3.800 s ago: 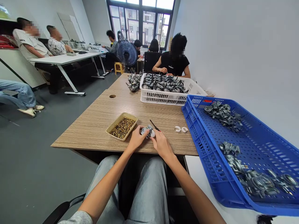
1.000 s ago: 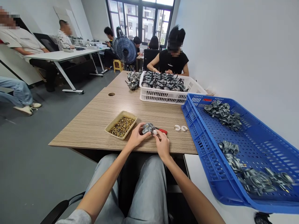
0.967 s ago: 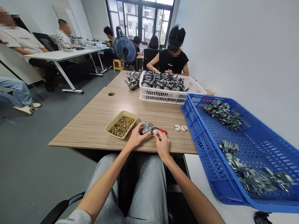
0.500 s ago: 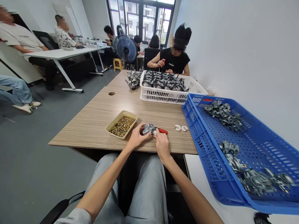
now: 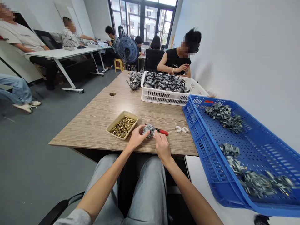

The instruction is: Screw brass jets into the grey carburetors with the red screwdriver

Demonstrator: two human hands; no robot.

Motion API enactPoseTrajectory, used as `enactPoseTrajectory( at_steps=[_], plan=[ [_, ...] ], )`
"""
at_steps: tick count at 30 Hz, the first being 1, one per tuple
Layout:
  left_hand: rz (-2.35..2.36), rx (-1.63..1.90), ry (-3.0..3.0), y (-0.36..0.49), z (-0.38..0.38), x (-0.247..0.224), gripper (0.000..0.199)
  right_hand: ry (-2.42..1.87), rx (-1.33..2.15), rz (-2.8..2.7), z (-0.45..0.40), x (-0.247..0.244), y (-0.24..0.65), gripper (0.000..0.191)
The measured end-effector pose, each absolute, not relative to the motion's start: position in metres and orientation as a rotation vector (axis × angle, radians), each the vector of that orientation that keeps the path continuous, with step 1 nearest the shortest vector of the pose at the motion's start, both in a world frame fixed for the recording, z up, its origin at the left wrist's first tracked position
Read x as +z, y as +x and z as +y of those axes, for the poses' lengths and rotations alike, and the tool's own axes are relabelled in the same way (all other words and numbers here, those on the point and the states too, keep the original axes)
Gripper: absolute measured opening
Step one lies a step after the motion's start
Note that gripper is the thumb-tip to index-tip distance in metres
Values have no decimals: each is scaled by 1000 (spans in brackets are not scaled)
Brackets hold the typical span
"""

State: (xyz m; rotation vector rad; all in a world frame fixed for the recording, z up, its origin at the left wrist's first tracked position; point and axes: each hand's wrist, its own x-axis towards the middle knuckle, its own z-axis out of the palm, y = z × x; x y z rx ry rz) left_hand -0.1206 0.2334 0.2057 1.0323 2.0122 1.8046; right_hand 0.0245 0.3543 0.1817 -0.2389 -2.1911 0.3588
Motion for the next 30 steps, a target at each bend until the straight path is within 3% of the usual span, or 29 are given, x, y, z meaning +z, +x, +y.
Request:
enactPoseTrajectory(
  at_steps=[8,30],
  plan=[
    [2031,1788,1082,-119,234,208,40,-198,344,-2228,355,183,26,44],
    [2024,1798,1035,-121,234,205,42,-325,404,-2234,357,183,25,36]
  ],
)
